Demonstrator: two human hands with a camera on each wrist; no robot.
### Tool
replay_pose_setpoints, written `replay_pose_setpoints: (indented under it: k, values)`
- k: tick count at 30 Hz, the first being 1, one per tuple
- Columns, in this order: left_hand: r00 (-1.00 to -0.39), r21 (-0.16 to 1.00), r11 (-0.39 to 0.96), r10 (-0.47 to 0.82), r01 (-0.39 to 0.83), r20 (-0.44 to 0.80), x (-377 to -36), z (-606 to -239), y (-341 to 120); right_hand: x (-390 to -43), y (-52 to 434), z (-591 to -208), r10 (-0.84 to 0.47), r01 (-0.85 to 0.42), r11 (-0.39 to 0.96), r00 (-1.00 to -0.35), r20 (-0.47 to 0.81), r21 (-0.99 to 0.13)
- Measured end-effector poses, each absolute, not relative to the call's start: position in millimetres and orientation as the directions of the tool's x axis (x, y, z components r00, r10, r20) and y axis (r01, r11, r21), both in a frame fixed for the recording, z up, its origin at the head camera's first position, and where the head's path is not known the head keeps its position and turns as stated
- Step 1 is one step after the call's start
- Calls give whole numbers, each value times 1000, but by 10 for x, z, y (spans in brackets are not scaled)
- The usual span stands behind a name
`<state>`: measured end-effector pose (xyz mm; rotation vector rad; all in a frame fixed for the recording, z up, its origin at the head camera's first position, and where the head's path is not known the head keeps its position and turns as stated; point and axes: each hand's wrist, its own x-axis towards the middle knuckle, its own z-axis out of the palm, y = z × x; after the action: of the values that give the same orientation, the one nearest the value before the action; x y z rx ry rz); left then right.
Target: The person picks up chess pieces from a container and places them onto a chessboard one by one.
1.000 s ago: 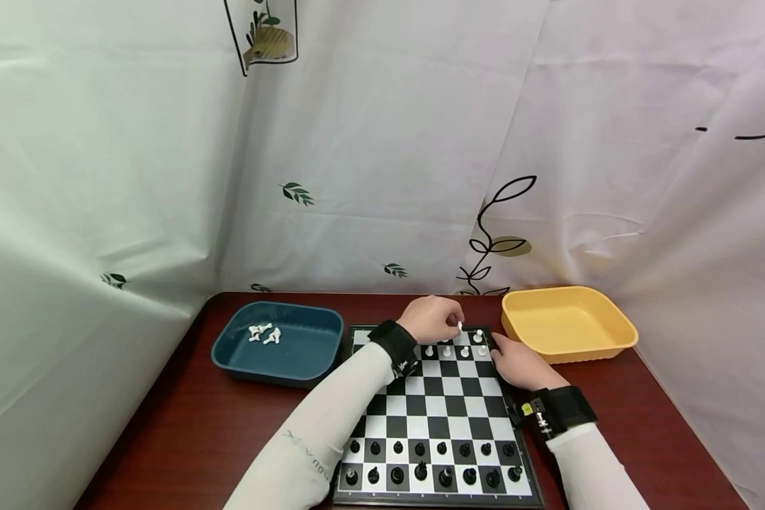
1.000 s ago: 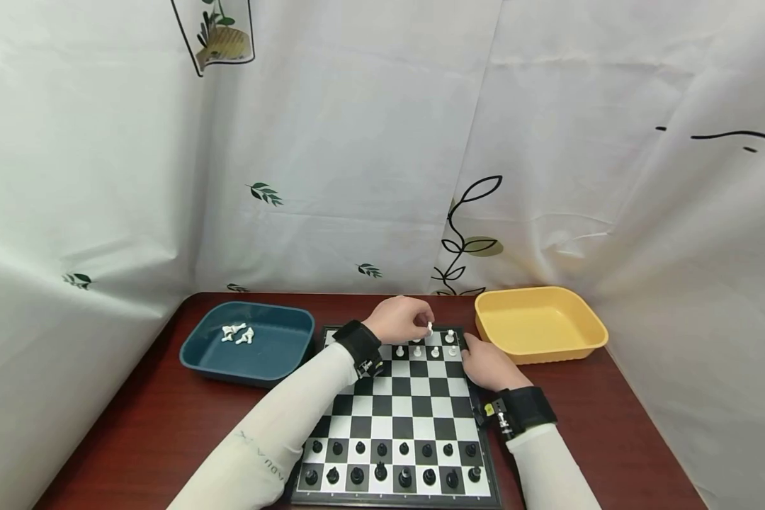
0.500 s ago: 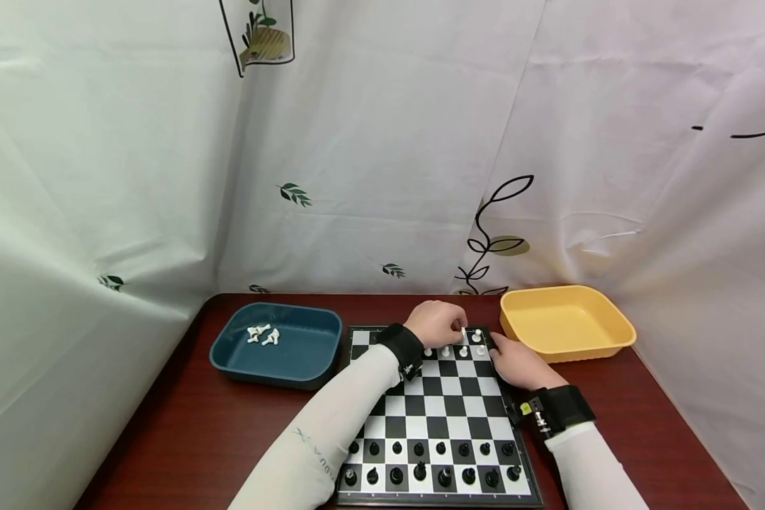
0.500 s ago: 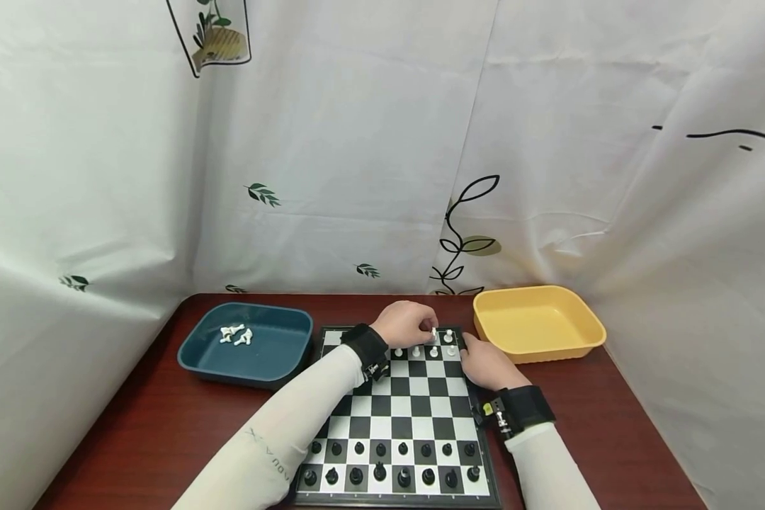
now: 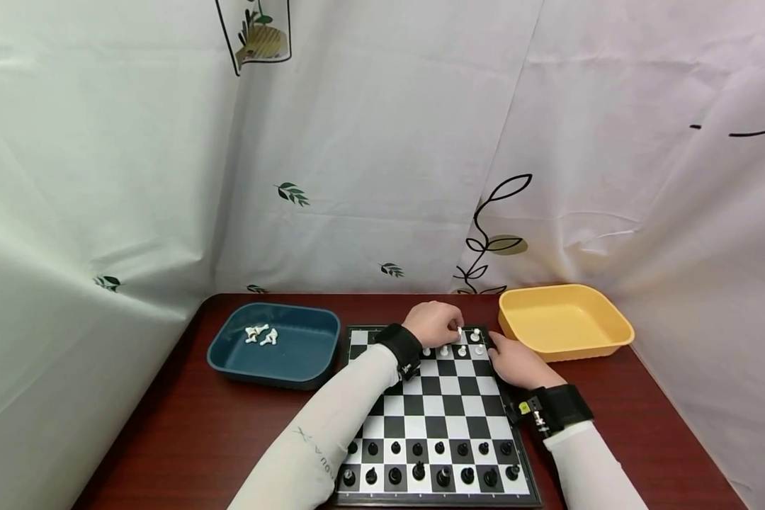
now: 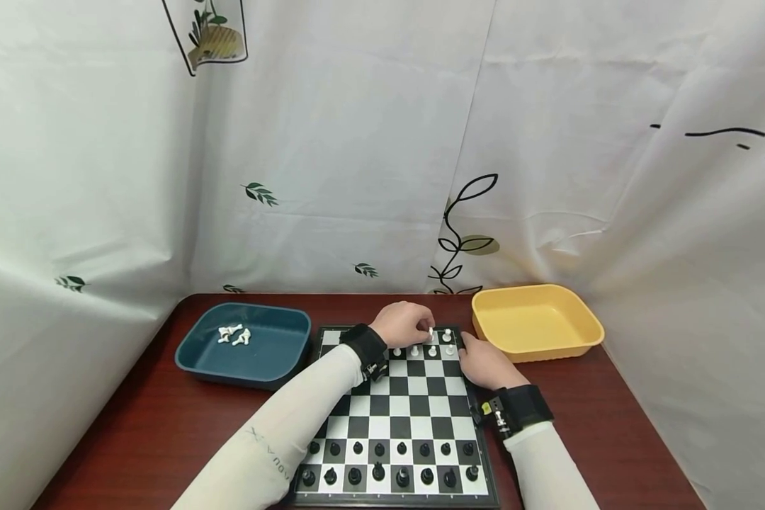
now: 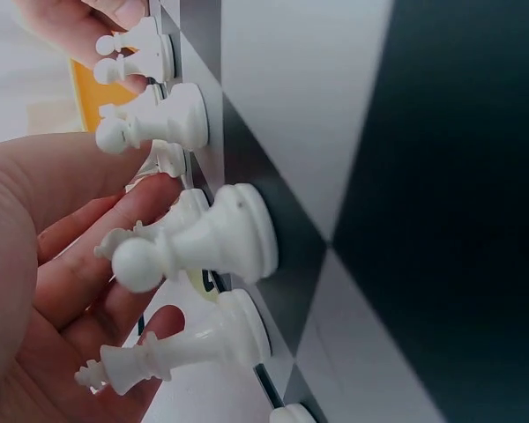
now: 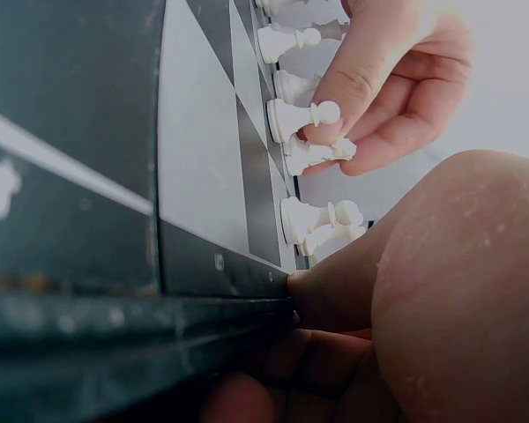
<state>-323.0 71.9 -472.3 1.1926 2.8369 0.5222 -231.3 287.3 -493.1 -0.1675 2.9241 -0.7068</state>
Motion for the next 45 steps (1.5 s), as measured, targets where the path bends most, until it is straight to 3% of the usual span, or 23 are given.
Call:
replay_pose_setpoints:
  k: [23, 33, 45]
  values:
    - [-702, 327, 639, 702, 696, 121, -3219, -4681, 663, -2302, 2867, -4933, -125, -58, 885, -985, -116, -462]
    - [-694, 356, 605, 684, 712, 225, -3101, -4407, 440, -2303, 2848, -4928, -122, -58, 890, -986, -112, -452]
    - [-631, 263, 578, 649, 772, 425, -2771, -4154, -119, -2294, 2846, -4927, -125, -69, 894, -987, -99, -443]
